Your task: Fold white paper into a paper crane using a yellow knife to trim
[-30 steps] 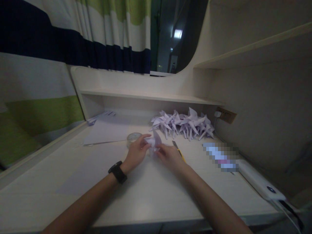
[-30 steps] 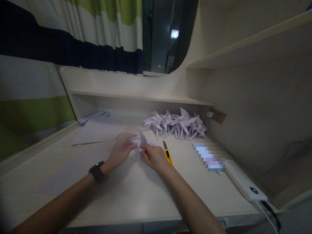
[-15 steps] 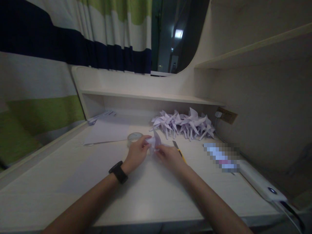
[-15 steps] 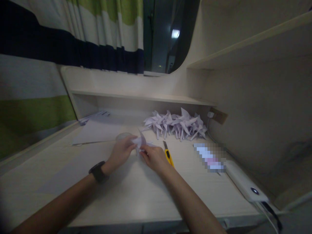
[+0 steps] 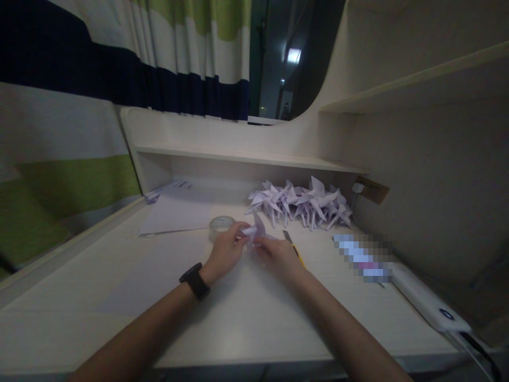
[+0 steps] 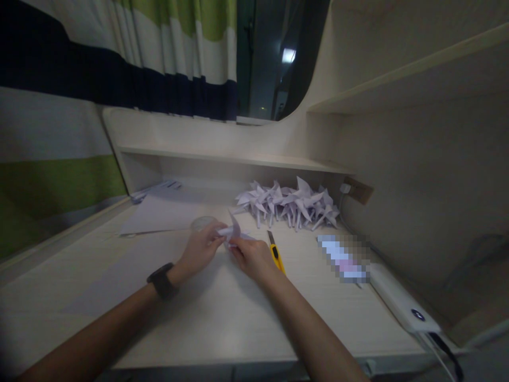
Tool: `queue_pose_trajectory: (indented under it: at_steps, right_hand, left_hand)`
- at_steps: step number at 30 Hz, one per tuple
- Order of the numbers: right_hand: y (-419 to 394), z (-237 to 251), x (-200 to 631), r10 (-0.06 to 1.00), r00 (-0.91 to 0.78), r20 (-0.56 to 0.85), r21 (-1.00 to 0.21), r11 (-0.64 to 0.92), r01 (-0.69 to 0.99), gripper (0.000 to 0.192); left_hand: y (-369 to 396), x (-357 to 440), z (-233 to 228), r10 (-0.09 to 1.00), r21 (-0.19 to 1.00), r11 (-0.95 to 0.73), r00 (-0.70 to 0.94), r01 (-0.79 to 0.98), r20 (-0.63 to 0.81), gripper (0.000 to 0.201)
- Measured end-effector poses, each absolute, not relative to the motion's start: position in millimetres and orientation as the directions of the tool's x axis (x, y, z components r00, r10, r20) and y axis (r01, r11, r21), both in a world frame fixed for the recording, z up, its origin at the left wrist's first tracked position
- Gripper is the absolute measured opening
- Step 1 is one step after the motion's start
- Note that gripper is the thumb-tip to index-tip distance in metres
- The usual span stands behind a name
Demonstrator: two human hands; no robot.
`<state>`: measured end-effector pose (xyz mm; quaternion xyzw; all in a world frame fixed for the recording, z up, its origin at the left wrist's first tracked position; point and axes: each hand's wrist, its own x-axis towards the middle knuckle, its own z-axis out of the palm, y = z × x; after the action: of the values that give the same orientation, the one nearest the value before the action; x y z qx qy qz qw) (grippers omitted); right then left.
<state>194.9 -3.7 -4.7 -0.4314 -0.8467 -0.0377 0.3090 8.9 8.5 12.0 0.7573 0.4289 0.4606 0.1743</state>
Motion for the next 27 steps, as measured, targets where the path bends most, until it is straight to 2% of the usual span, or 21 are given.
queue_pose_trajectory:
  at_steps: [7,14,27]
  right_hand:
    - [-2.4,-7.4,194.0,0.69,-0.439,0.576,-0.187,0.634,0.751,0.025]
    - [-1.5,-9.6,194.6,0.652,-0.439,0.618,-0.174,0.658,0.732,0.024]
    - [-0.8,-8.4,195.1,0.659,-0.451,0.601,-0.232,0.684,0.691,0.023]
  left_hand:
    - [6.5,8.7,13.6,0.803,0.619,-0.556,0.166,0.555,0.573,0.02]
    - [9.1,8.4,11.4,0.804,0.645,-0.579,0.214,0.499,0.555,0.023]
    - [9.3,10.3,6.7,0.796,0.646,-0.594,0.232,0.479,0.559,0.025]
